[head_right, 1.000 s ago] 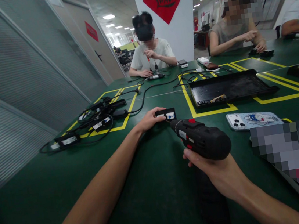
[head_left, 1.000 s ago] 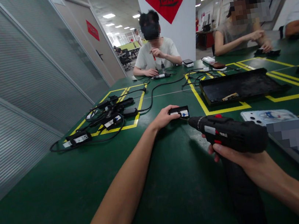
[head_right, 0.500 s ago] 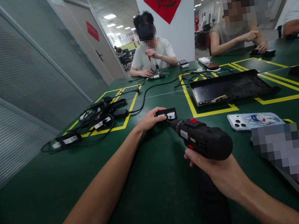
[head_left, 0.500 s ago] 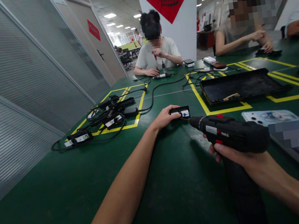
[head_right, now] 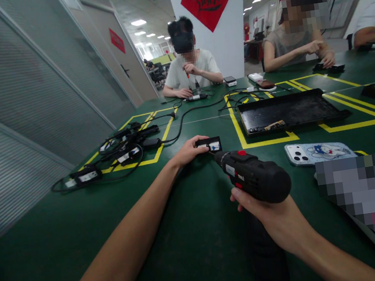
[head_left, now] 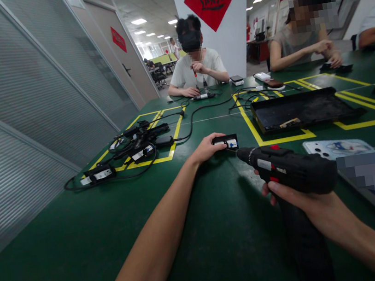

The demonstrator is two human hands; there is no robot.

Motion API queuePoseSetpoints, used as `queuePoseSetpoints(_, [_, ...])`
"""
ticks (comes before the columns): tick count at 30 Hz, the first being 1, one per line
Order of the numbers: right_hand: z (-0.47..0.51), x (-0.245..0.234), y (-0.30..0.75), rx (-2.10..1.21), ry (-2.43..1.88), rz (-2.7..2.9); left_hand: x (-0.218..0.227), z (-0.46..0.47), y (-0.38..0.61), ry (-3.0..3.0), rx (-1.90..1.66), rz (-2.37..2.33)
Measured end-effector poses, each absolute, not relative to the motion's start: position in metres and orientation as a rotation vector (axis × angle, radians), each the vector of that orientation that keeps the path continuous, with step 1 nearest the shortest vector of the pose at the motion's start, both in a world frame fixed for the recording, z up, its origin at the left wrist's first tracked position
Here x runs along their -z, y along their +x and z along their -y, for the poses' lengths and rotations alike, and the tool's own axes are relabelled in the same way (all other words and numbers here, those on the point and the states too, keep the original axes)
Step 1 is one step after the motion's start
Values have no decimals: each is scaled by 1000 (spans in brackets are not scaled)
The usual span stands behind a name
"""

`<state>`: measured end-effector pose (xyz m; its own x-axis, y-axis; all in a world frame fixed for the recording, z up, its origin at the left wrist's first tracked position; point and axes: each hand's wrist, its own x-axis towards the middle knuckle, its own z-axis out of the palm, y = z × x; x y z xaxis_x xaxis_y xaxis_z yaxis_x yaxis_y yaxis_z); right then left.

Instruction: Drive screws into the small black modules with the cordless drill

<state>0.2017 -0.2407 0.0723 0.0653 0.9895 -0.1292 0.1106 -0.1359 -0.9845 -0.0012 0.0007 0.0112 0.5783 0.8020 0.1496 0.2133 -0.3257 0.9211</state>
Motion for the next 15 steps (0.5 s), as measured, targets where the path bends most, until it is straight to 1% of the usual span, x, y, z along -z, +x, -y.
queuePoseSetpoints(7, [240, -68, 206, -1192, -1384, 1220, -5, -5, -1, 1859, -775, -851])
queuePoseSetpoints(15, [239, -67, 205, -1182, -1392, 1223, -9, -3, -1, 1849, -768, -839])
